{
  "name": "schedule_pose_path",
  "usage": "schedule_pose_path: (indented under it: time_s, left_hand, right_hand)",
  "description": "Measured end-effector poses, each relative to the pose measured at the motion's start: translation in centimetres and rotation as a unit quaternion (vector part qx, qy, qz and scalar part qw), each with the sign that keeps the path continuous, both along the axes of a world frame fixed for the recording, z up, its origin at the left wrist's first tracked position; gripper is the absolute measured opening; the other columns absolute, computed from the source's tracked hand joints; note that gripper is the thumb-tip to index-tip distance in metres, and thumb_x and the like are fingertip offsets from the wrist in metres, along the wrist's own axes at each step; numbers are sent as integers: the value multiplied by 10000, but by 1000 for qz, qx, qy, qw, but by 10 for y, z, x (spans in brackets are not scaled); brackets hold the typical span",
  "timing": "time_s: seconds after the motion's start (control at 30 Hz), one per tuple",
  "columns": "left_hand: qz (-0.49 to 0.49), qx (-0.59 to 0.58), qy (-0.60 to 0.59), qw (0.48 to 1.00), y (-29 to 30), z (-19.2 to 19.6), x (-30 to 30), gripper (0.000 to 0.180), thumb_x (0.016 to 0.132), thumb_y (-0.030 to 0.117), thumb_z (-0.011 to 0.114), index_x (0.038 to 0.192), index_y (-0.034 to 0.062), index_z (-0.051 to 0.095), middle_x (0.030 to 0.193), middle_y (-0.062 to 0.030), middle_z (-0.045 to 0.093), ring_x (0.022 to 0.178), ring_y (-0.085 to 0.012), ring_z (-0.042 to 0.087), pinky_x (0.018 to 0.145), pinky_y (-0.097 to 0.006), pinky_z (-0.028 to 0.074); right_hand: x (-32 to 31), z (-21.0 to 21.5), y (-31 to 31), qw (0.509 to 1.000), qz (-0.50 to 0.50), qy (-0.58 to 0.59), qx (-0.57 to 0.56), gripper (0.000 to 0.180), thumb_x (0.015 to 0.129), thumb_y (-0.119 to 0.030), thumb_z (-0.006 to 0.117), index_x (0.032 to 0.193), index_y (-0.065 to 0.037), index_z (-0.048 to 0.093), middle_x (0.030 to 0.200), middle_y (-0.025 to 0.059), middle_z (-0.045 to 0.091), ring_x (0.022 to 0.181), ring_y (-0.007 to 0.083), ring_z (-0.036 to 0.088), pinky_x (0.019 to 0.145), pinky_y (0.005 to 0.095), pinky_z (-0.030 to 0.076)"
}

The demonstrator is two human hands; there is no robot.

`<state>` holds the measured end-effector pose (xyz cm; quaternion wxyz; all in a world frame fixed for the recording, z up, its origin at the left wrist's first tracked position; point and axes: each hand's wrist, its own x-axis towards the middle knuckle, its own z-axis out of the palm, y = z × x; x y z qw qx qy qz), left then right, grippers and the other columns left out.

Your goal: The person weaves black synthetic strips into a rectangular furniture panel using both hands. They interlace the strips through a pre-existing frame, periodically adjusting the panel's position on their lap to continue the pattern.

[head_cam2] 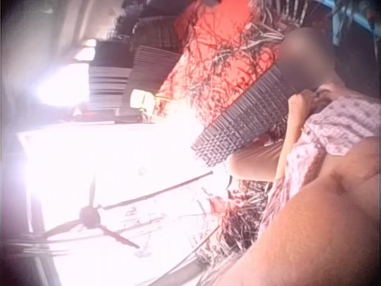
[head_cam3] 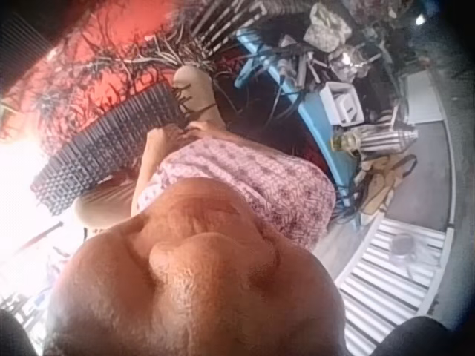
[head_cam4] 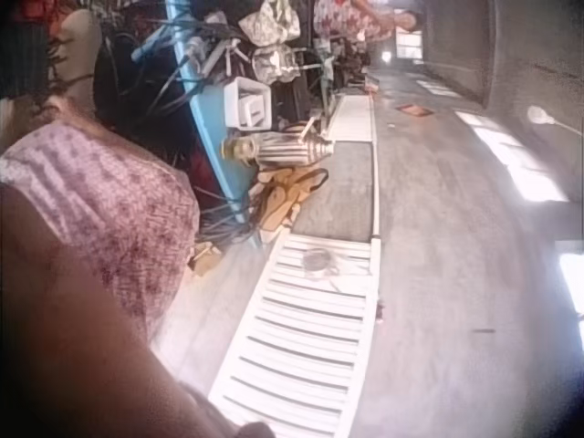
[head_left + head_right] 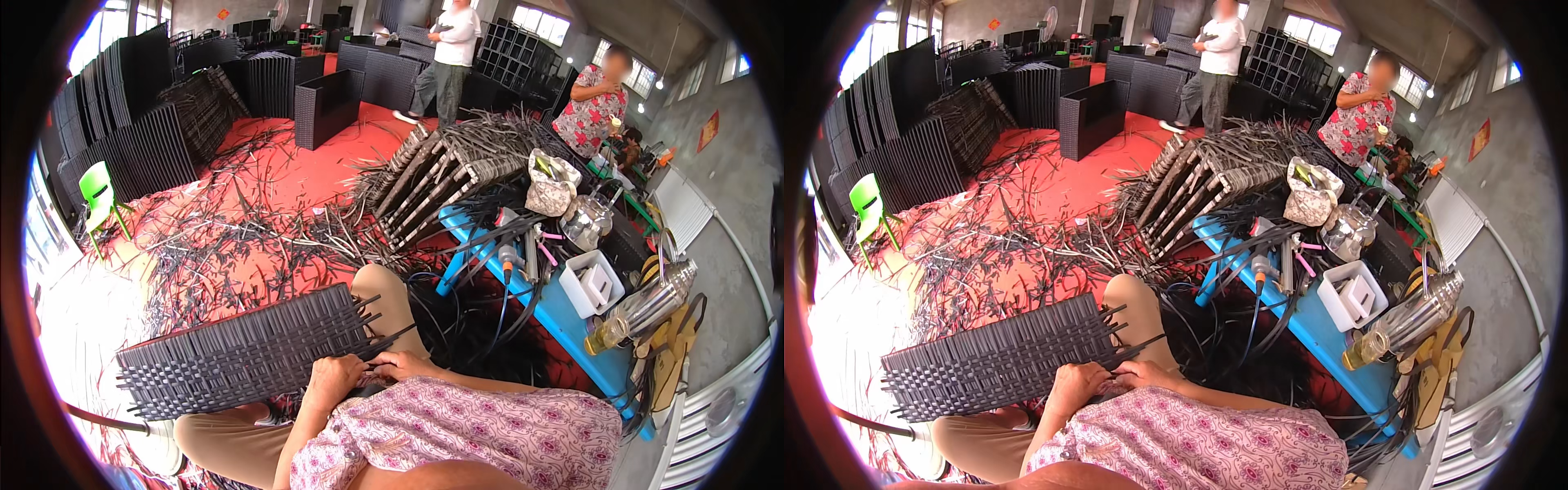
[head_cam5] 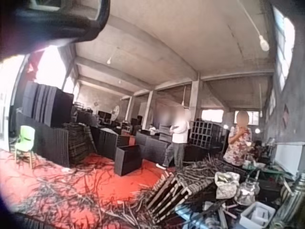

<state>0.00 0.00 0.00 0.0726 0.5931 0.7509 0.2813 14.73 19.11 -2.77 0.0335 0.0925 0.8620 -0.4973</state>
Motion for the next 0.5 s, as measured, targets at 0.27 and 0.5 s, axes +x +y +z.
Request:
schedule_pose_path:
  time_s: [0.27, 0.5]
  left_hand:
    - [37, 84, -262, 961, -3, 4, 14, 146, 885, 126, 698, 962, 10, 744, 752, -115, 719, 646, -180, 703, 634, -313, 547]
    - [133, 70, -335, 930, -18, 4, -8, 145, 865, 117, 714, 937, -2, 755, 744, -111, 722, 674, -149, 690, 638, -305, 528]
  right_hand:
    - [8, 11, -3, 998, 0, -13, 67, 261, 980, -336, 622, 1145, -155, 711, 857, 198, 700, 811, 359, 705, 714, 417, 522]
    - [2, -7, 11, 997, -35, -17, 63, 287, 1003, -356, 603, 1094, -106, 711, 786, 58, 723, 735, 197, 693, 685, 363, 520]
